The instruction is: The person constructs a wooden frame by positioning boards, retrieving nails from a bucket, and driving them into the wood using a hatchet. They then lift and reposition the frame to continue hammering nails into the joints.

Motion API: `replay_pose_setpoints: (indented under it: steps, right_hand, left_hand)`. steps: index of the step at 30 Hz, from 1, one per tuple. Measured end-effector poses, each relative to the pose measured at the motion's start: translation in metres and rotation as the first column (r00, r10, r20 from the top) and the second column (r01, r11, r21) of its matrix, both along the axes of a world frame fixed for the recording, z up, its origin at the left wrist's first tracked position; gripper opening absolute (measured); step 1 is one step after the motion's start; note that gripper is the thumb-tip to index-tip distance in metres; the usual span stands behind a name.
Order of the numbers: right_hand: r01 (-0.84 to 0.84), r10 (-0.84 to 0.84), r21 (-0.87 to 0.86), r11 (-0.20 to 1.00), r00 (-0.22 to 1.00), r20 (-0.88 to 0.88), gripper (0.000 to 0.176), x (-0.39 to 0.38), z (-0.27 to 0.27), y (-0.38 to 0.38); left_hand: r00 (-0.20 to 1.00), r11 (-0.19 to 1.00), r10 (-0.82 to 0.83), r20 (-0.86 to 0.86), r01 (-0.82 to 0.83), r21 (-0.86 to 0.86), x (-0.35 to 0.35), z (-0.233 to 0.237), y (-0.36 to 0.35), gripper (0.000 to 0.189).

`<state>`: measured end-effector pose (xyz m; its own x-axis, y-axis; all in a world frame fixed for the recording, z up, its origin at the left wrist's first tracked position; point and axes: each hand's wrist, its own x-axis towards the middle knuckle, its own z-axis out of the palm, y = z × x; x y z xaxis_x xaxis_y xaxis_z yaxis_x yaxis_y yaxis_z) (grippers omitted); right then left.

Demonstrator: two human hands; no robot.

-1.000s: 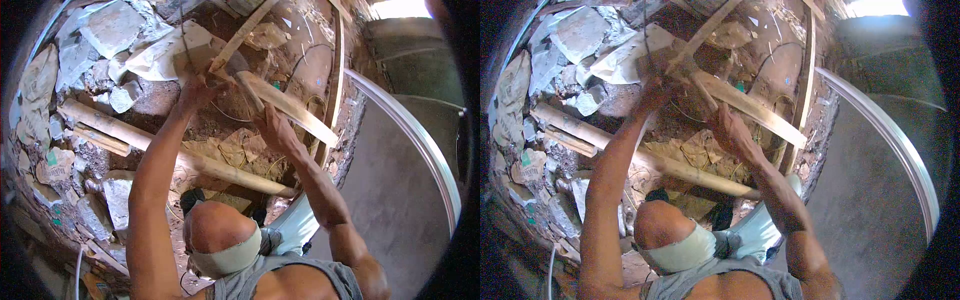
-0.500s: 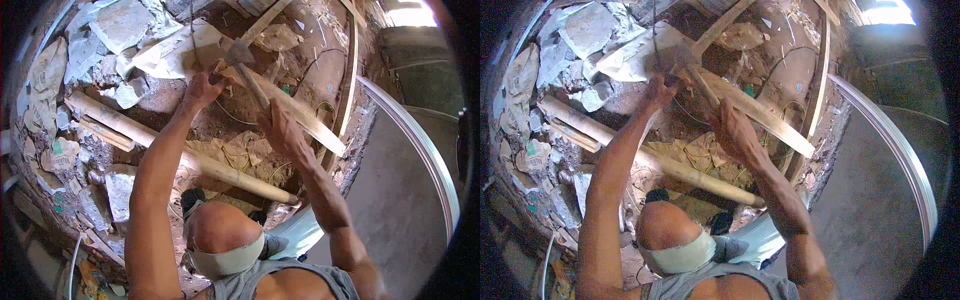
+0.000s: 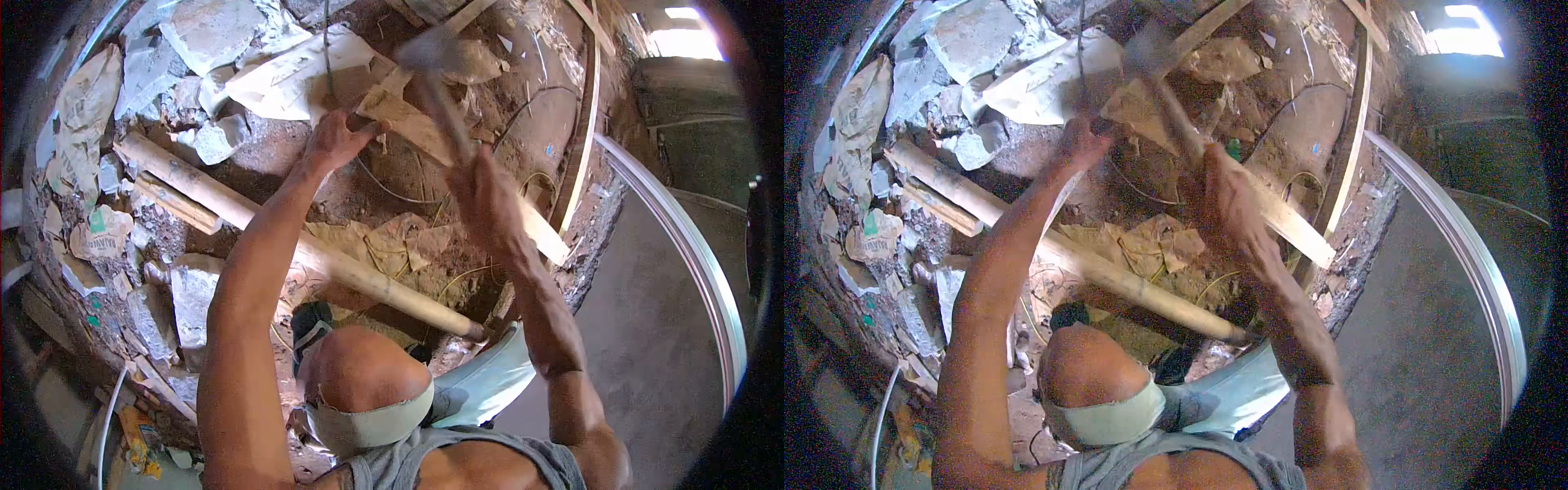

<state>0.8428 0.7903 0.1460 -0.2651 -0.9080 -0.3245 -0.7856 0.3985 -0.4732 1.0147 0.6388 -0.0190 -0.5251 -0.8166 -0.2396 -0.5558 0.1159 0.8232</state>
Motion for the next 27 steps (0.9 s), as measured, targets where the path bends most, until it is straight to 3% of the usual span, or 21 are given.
replay_pose_setpoints:
  steps: [1,3,4,5,7,8,9,10,11,12,13,15,16,18,19,20,21,23,24,25,27]
  right_hand:
    - [-0.008,0.008,-0.001,1.0,1.0,0.005,0.023,0.001,0.002,-0.002]
    - [0.162,-0.049,-0.463,0.871,0.968,0.246,0.028,0.007,0.009,0.0]
    - [0.225,-0.134,-0.49,0.842,0.968,0.214,0.035,0.014,0.016,-0.005]
    - [0.223,-0.131,-0.49,0.843,0.968,0.215,0.035,0.013,0.009,-0.004]
    - [-0.101,0.102,-0.078,0.992,0.995,0.009,0.024,0.005,-0.026,-0.002]
    - [0.062,-0.035,-0.092,0.994,0.961,0.273,0.02,-0.02,-0.061,0.006]
    - [0.072,-0.042,-0.099,0.992,0.961,0.273,0.02,-0.027,-0.066,0.012]
    - [-0.318,0.227,-0.309,0.896,0.928,-0.296,0.021,-0.037,-0.069,0.005]
    - [-0.675,0.274,-0.242,0.697,0.562,-0.781,0.021,-0.039,-0.069,0.015]
    - [-0.321,0.16,-0.299,0.899,0.874,-0.459,0.019,-0.016,-0.023,0.014]
    - [0.049,-0.07,-0.219,0.974,0.994,-0.089,0.016,0.008,0.023,-0.008]
    - [0.207,-0.122,-0.533,0.82,0.974,0.19,0.017,0.015,0.027,-0.01]
    - [0.215,-0.084,-0.516,0.829,0.96,0.266,0.017,0.009,0.013,-0.007]
    - [-0.173,0.132,-0.308,0.935,0.98,-0.149,0.02,-0.012,-0.056,0.007]
    - [-0.243,0.208,-0.254,0.936,0.965,-0.159,0.021,-0.034,-0.1,0.018]
    - [-0.221,0.336,-0.453,0.864,0.923,0.189,0.022,-0.035,-0.106,0.009]
    - [-0.232,0.348,-0.469,0.852,0.921,0.177,0.022,-0.043,-0.106,0.003]
    - [-0.247,0.24,-0.226,0.942,0.969,-0.056,0.02,-0.04,-0.049,0.011]
    - [-0.066,0.028,-0.257,0.964,0.988,-0.149,0.014,-0.006,0.004,-0.007]
    - [-0.067,-0.039,-0.531,0.844,0.982,-0.185,0.013,0.002,0.015,-0.015]
    - [0.364,-0.121,-0.394,0.844,0.845,0.521,0.013,0.005,0.034,-0.015]
  left_hand:
    - [1.0,1.0,0.004,0.007,-0.004,-0.016,0.0,-0.001,-0.005,0.074]
    - [1.0,1.0,0.003,0.02,-0.003,-0.016,0.001,0.009,-0.003,0.073]
    - [1.0,1.0,0.011,0.014,-0.011,-0.008,0.002,0.016,-0.002,0.073]
    - [1.0,1.0,0.013,0.01,-0.013,0.001,0.004,0.023,-0.002,0.073]
    - [1.0,1.0,0.014,-0.026,-0.014,-0.014,0.003,0.014,-0.005,0.071]
    - [0.998,1.0,0.015,-0.059,-0.017,-0.025,0.002,0.009,-0.006,0.07]
    - [0.998,0.999,0.005,-0.06,-0.007,-0.032,0.003,0.006,-0.007,0.07]
    - [0.999,0.999,0.021,-0.048,-0.023,-0.022,0.003,0.003,-0.015,0.068]
    - [1.0,1.0,0.006,-0.03,-0.005,0.023,0.001,-0.002,-0.007,0.067]
    - [1.0,0.998,-0.008,-0.024,0.01,0.058,0.0,-0.005,0.005,0.067]
    - [0.997,1.0,-0.003,-0.08,0.003,-0.008,0.001,-0.001,-0.001,0.065]
    - [0.991,0.997,-0.007,-0.135,-0.003,-0.072,0.001,0.001,-0.003,0.063]
    - [0.987,0.996,-0.005,-0.158,-0.01,-0.09,0.0,0.004,-0.001,0.062]
    - [0.982,0.993,-0.007,-0.188,-0.016,-0.12,0.0,0.008,-0.003,0.06]
    - [0.986,0.991,0.006,-0.167,-0.028,-0.132,0.0,0.009,0.0,0.06]
    - [0.99,0.988,0.015,-0.143,-0.037,-0.151,0.0,0.008,-0.002,0.06]
    - [0.989,0.984,0.022,-0.149,-0.047,-0.17,0.0,0.003,-0.013,0.06]
    - [0.988,0.997,-0.028,-0.15,0.017,-0.077,-0.001,-0.017,-0.009,0.064]
    - [0.973,0.983,-0.015,-0.229,-0.028,-0.181,-0.001,-0.005,-0.004,0.065]
    - [0.975,0.983,-0.005,-0.224,-0.037,-0.182,0.0,-0.002,-0.009,0.065]
    - [0.996,0.999,-0.048,0.07,0.049,-0.006,-0.001,-0.004,-0.011,0.054]
